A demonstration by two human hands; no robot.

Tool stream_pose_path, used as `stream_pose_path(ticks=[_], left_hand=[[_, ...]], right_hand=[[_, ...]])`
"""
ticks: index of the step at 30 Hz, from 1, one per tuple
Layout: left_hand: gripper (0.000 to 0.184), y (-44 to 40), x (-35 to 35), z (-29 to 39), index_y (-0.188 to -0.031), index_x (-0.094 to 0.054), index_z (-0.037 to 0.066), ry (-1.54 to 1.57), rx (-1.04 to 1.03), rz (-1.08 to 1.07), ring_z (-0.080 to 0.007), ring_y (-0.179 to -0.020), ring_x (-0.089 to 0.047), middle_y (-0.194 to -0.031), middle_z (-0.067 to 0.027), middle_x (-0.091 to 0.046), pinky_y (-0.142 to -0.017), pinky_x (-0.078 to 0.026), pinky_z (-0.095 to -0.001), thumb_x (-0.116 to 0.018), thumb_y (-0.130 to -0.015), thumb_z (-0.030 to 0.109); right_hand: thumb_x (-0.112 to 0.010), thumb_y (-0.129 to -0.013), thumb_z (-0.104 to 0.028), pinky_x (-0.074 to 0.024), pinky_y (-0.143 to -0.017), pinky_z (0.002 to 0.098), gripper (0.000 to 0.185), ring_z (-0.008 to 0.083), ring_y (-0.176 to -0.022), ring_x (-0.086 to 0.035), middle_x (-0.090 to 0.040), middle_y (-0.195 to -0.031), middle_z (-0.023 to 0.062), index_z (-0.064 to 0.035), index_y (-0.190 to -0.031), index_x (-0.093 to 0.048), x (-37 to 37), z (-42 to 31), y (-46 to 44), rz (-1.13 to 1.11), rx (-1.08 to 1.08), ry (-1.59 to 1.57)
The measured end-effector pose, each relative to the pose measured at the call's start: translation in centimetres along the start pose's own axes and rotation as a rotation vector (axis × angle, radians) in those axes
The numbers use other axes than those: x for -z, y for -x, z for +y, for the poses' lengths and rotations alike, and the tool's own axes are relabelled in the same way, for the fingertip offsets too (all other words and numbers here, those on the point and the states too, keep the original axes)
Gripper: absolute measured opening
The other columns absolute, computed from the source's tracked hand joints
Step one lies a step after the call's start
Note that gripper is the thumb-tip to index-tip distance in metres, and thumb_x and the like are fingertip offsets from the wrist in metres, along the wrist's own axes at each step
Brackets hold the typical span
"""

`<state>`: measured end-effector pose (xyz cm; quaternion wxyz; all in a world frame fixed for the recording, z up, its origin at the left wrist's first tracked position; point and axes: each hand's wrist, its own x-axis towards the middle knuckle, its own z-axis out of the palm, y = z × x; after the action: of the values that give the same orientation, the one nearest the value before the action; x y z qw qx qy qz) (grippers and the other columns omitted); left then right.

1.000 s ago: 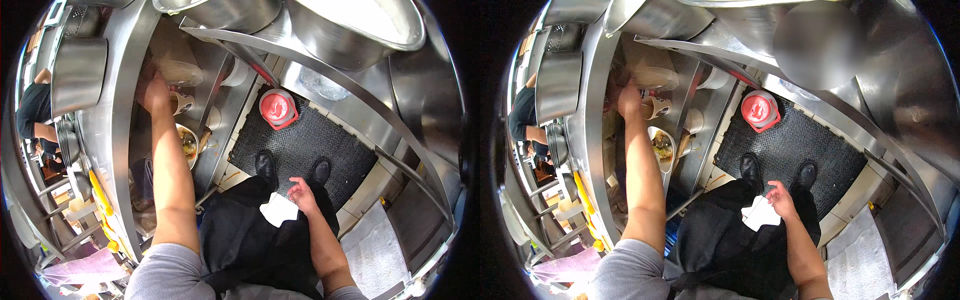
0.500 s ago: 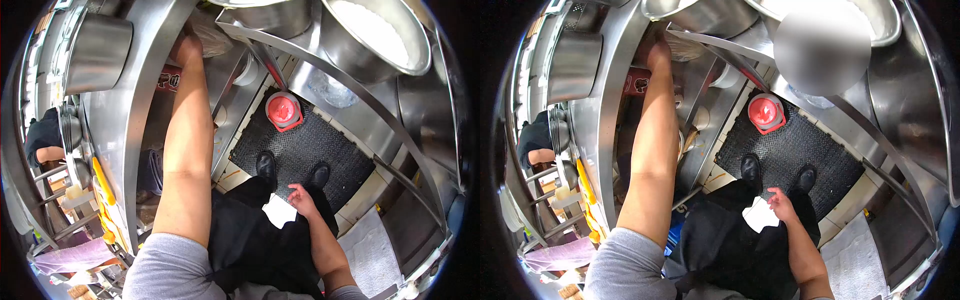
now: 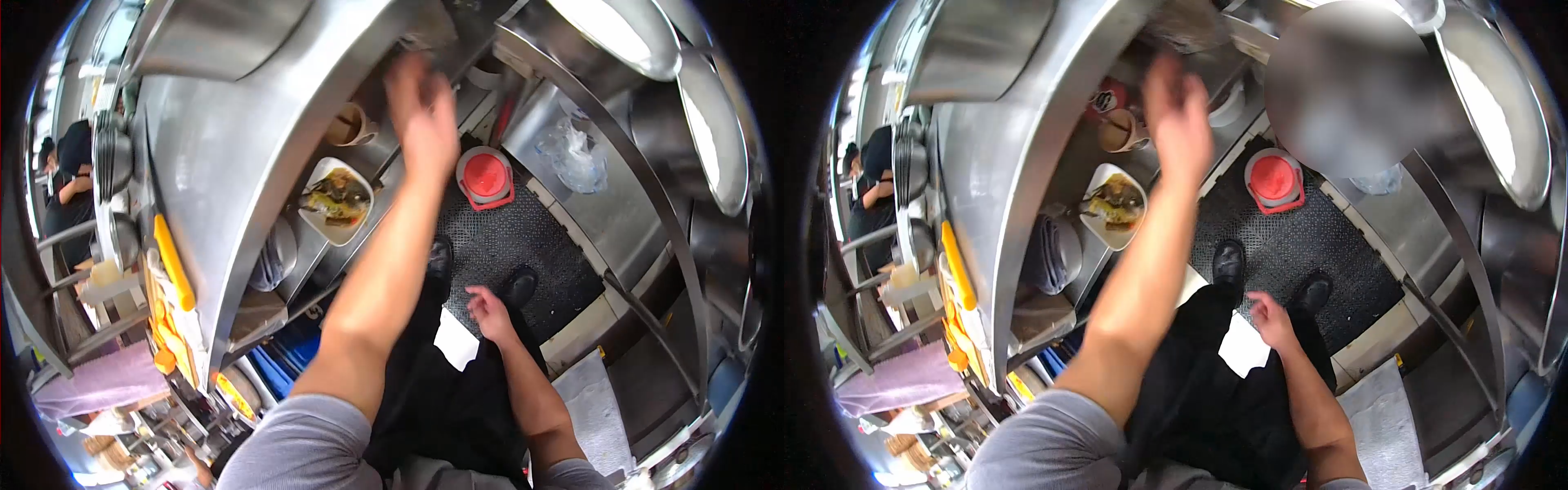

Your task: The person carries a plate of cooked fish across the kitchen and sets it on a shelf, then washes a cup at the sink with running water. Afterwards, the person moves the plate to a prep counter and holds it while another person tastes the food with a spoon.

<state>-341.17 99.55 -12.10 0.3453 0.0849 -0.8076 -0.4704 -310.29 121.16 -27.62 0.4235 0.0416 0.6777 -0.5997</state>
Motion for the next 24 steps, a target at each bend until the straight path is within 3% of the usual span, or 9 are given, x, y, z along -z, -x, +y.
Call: stream_pose_path(ticks=[3, 5, 8, 12, 14, 15, 16, 19, 24], left_hand=[[0.032, 15.0, 9.2, 0.8, -0.13, -0.052, 0.002, 0.13, 0.515, -0.19, -0.007, -0.082, -0.056, -0.106, -0.0034, -0.059, -0.07, -0.048, -0.0219, -0.059, -0.101, 0.012], [0.027, 20.8, 16.1, 0.5, -0.125, -0.047, 0.004, -0.042, 0.704, -0.08, -0.009, -0.071, -0.057, -0.098, -0.0053, -0.06, -0.06, -0.048, -0.0238, -0.055, -0.1, 0.007], [0.033, 21.2, 23.9, -1.1, -0.131, -0.036, 0.006, 0.012, 1.048, 0.04, -0.014, -0.067, -0.061, -0.088, -0.009, -0.062, -0.055, -0.051, -0.0259, -0.05, -0.104, 0.019], [0.048, 15.8, 25.8, -4.0, -0.145, -0.027, 0.012, 0.353, 1.435, 0.123, -0.0298, -0.089, -0.071, -0.111, -0.0225, -0.067, -0.068, -0.059, -0.0377, -0.051, -0.105, 0.026], [0.051, 15.2, 25.0, -5.6, -0.148, -0.023, 0.013, 0.521, 1.426, 0.127, -0.0321, -0.092, -0.071, -0.115, -0.0219, -0.066, -0.073, -0.06, -0.0404, -0.05, -0.105, 0.023], [0.051, 14.6, 24.5, -6.0, -0.15, -0.024, 0.015, 0.518, 1.466, 0.097, -0.0339, -0.094, -0.07, -0.122, -0.0222, -0.063, -0.079, -0.061, -0.0428, -0.048, -0.106, 0.021], [0.036, 15.6, 24.2, -7.2, -0.137, -0.049, 0.011, 0.583, 1.461, 0.126, -0.0288, -0.109, -0.065, -0.129, -0.0132, -0.06, -0.089, -0.058, -0.0411, -0.05, -0.105, 0.027], [0.043, 16.5, 23.5, -9.1, -0.143, -0.043, 0.012, 0.857, 1.301, 0.492, -0.0283, -0.114, -0.061, -0.129, -0.0132, -0.059, -0.088, -0.058, -0.0412, -0.052, -0.104, 0.025], [0.047, 17.9, 24.3, -13.3, -0.146, -0.041, 0.012, 1.081, 1.155, 0.799, -0.0282, -0.115, -0.06, -0.127, -0.0132, -0.06, -0.087, -0.057, -0.0418, -0.054, -0.103, 0.024]], right_hand=[[-0.056, -0.095, -0.009, -0.0524, -0.076, 0.0345, 0.025, 0.0194, -0.083, -0.066, -0.066, -0.092, 0.0126, -0.0064, -0.118, -0.064, -0.6, -11.8, -3.8, -0.002, 0.097, 0.077], [-0.056, -0.096, -0.012, -0.0519, -0.084, 0.0444, 0.022, 0.037, -0.096, -0.065, -0.066, -0.104, 0.0174, -0.0066, -0.115, -0.065, -2.0, -17.2, -7.4, 0.099, 0.534, 0.239], [-0.059, -0.095, -0.016, -0.0527, -0.086, 0.0443, 0.027, 0.0368, -0.104, -0.064, -0.061, -0.109, 0.0168, -0.0139, -0.121, -0.063, -4.8, -25.5, -10.5, 0.019, 0.507, 0.381], [-0.06, -0.094, -0.032, -0.053, -0.095, 0.0466, 0.041, 0.0408, -0.115, -0.06, -0.054, -0.132, 0.0161, -0.0176, -0.133, -0.06, -9.8, -30.8, -14.5, 0.032, 0.457, 0.976], [-0.051, -0.097, -0.039, -0.0491, -0.104, 0.0451, 0.049, 0.0384, -0.133, -0.049, -0.046, -0.149, 0.0153, -0.0231, -0.143, -0.053, -11.1, -30.9, -17.2, -0.132, 0.33, 1.157], [-0.05, -0.097, -0.04, -0.0477, -0.105, 0.045, 0.051, 0.0363, -0.135, -0.047, -0.046, -0.149, 0.0146, -0.0224, -0.145, -0.05, -11.5, -30.0, -18.4, -0.049, 0.518, 1.167], [-0.05, -0.097, -0.043, -0.0462, -0.107, 0.0453, 0.055, 0.0337, -0.133, -0.049, -0.047, -0.149, 0.0138, -0.0193, -0.146, -0.048, -12.0, -28.9, -19.3, 0.074, 0.688, 1.192], [-0.055, -0.096, -0.041, -0.0448, -0.106, 0.0458, 0.057, 0.0326, -0.128, -0.053, -0.049, -0.148, 0.012, -0.0117, -0.144, -0.047, -12.7, -27.8, -21.3, 0.206, 1.009, 1.008], [-0.054, -0.099, -0.04, -0.0467, -0.103, 0.0459, 0.053, 0.0308, -0.126, -0.054, -0.051, -0.144, 0.0112, -0.0108, -0.143, -0.048, -13.8, -29.6, -22.0, 0.086, 0.621, 1.048]])
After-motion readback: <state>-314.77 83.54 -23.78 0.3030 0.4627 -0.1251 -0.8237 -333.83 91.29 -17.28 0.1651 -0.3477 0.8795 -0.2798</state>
